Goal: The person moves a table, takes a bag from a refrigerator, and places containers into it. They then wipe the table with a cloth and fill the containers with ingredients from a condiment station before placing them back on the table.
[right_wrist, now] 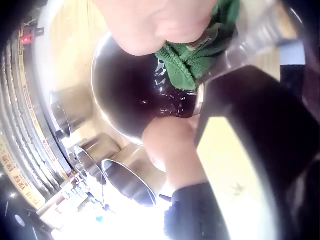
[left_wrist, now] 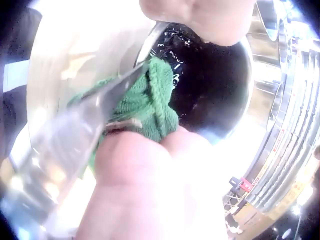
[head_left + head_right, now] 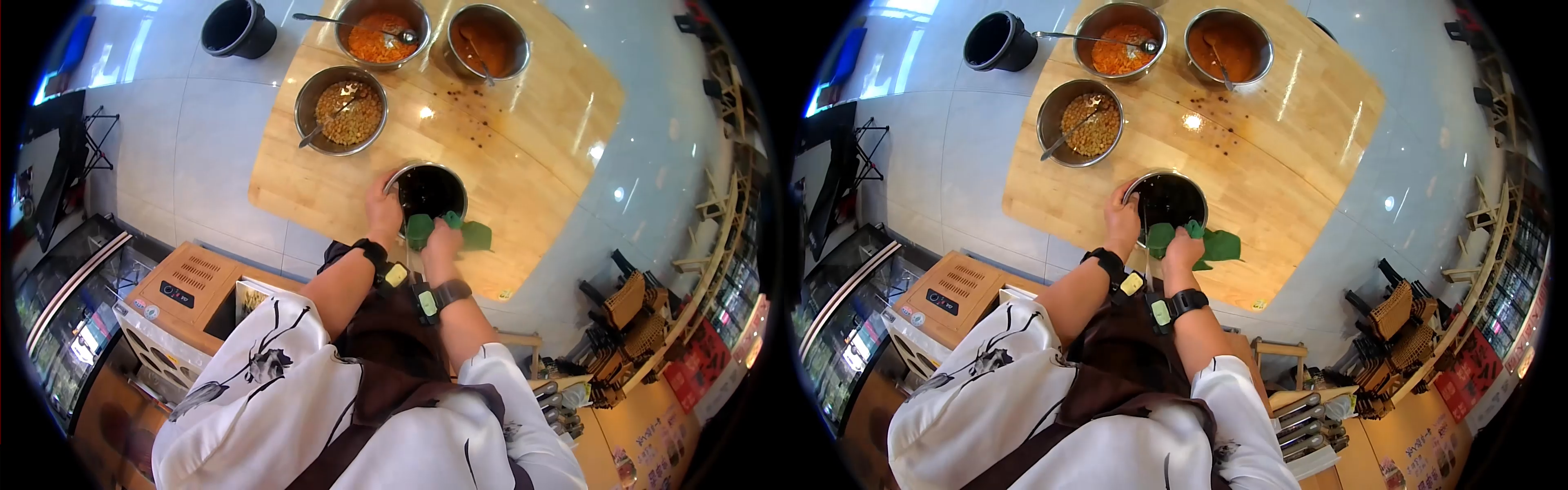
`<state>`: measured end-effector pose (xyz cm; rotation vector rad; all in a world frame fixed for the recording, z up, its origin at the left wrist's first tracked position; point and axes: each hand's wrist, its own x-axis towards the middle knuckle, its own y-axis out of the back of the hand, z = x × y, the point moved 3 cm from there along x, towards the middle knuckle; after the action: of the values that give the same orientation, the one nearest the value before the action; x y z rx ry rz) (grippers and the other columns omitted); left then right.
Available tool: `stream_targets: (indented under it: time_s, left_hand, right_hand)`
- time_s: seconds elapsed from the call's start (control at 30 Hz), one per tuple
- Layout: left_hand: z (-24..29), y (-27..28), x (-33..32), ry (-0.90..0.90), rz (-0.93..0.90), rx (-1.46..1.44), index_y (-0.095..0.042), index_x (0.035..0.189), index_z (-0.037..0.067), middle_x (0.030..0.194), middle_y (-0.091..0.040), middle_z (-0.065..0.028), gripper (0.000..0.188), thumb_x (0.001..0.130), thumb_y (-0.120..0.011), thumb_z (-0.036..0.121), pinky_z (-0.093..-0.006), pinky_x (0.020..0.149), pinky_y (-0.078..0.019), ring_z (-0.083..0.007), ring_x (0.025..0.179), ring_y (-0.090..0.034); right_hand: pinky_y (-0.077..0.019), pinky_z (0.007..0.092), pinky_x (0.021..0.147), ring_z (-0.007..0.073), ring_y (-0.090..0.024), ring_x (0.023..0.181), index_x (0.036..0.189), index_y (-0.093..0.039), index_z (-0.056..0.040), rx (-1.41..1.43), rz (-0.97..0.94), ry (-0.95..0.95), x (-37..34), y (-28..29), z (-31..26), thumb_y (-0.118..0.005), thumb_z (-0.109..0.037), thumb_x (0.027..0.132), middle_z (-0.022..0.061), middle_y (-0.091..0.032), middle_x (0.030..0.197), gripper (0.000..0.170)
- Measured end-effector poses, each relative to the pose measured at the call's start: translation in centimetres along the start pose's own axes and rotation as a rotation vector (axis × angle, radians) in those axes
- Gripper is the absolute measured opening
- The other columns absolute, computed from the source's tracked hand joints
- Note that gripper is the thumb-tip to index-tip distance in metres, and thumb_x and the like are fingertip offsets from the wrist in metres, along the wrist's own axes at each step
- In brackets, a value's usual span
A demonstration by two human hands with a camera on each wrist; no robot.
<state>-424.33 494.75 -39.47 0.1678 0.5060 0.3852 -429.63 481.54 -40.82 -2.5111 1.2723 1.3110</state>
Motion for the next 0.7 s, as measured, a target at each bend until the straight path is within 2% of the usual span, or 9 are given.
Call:
stream_targets:
  time_s: [0.07, 0.13, 0.17, 0.23, 0.27, 0.33, 0.37, 0.47, 0.7]
  left_hand:
    - [-1.4, -0.1, -0.3, 0.04, 0.06, -0.129, -0.057, 0.103, 0.001, 0.097, -0.061, -0.0159, 0.027, 0.079, -0.046, -0.004, -0.0313, 0.082, -0.0432, -0.0266, 0.093, -0.058]
    - [-1.4, 0.3, 0.1, -0.115, 0.034, 0.086, -0.055, 0.103, 0.0, 0.095, -0.06, -0.017, 0.028, 0.076, -0.047, -0.003, -0.0358, 0.083, -0.0426, -0.0314, 0.091, -0.056]
    - [-1.1, 0.5, 0.6, -0.252, 0.03, 0.228, -0.055, 0.102, -0.001, 0.094, -0.059, -0.0176, 0.028, 0.075, -0.048, -0.002, -0.0378, 0.083, -0.0424, -0.0336, 0.089, -0.056]
    - [1.5, 0.9, 2.3, -0.259, -0.24, 0.326, -0.056, 0.102, 0.0, 0.093, -0.058, -0.0212, 0.028, 0.074, -0.05, 0.0, -0.0413, 0.082, -0.0426, -0.0387, 0.089, -0.054]
    - [1.1, 0.4, 3.6, -0.263, -0.335, 0.368, -0.056, 0.102, 0.001, 0.095, -0.058, -0.0211, 0.029, 0.074, -0.05, 0.0, -0.0413, 0.082, -0.0431, -0.038, 0.091, -0.054]
    - [2.0, -0.9, 5.2, -0.519, -0.478, 0.403, -0.057, 0.103, 0.002, 0.097, -0.059, -0.0214, 0.028, 0.076, -0.051, 0.002, -0.0385, 0.083, -0.0439, -0.0368, 0.094, -0.055]
    - [3.5, -1.8, 5.5, -0.507, -0.634, 0.432, -0.058, 0.103, 0.003, 0.099, -0.059, -0.0202, 0.029, 0.075, -0.05, 0.001, -0.0373, 0.083, -0.0445, -0.0354, 0.095, -0.056]
    - [5.7, -2.7, 5.5, -0.436, -0.776, 0.438, -0.063, 0.093, 0.002, 0.091, -0.062, -0.0189, 0.029, 0.072, -0.045, -0.004, -0.0371, 0.08, -0.0464, -0.0345, 0.088, -0.059]
    - [3.1, -0.5, 3.6, -0.215, -0.395, 0.236, -0.062, 0.095, -0.001, 0.092, -0.063, -0.018, 0.023, 0.075, -0.052, -0.004, -0.0329, 0.08, -0.0458, -0.0291, 0.088, -0.061]
  right_hand:
    - [-0.0465, 0.0372, 0.062, 0.0247, -0.058, 0.071, 0.084, -0.057, 0.0079, 0.056, -0.04, -0.021, 0.8, 0.4, 0.0, -0.062, -0.004, 0.072, 0.0163, -0.06, 0.082, 0.018]
    - [-0.0456, 0.0328, 0.062, 0.0211, -0.056, 0.068, 0.08, -0.057, 0.0051, -0.318, -0.131, 0.137, -0.5, 0.0, -4.0, -0.056, -0.001, 0.071, 0.0093, -0.058, 0.071, 0.01]
    - [-0.0457, 0.0366, 0.063, 0.0277, -0.057, 0.069, 0.079, -0.056, 0.0055, -0.501, -0.221, 0.226, 0.7, -0.1, -4.1, -0.056, -0.003, 0.071, 0.015, -0.059, 0.072, 0.011]
    - [-0.0463, 0.044, 0.062, 0.0381, -0.06, 0.071, 0.085, -0.057, 0.0085, -0.898, -0.385, 0.49, 3.5, -0.8, -5.2, -0.053, -0.014, 0.075, 0.0264, -0.059, 0.077, 0.024]
    - [-0.0467, 0.0442, 0.065, 0.0404, -0.059, 0.075, 0.087, -0.058, 0.005, -1.033, -0.45, 0.678, 4.6, -1.7, -5.0, -0.051, -0.009, 0.072, 0.026, -0.06, 0.081, 0.021]
    - [-0.0452, 0.0392, 0.079, 0.0374, -0.058, 0.089, 0.098, -0.06, -0.0048, -0.75, -0.742, 0.665, 3.4, -3.2, -7.8, -0.048, 0.0, 0.067, 0.0227, -0.06, 0.091, 0.034]
    - [-0.0438, 0.0364, 0.082, 0.0346, -0.057, 0.091, 0.101, -0.059, -0.0044, -0.808, -0.813, 0.656, 2.9, -3.7, -9.1, -0.047, 0.005, 0.065, 0.0223, -0.06, 0.093, 0.039]
    - [-0.0443, 0.0349, 0.08, 0.0332, -0.058, 0.086, 0.098, -0.058, -0.0025, -0.769, -0.92, 0.626, 6.0, -5.0, -6.4, -0.047, 0.008, 0.063, 0.0212, -0.061, 0.09, 0.038]
    - [-0.0449, 0.0349, 0.079, 0.035, -0.057, 0.09, 0.109, -0.054, -0.0015, -0.713, -0.601, 0.655, 4.4, -2.1, -6.7, -0.051, 0.0, 0.067, 0.0217, -0.06, 0.096, 0.042]
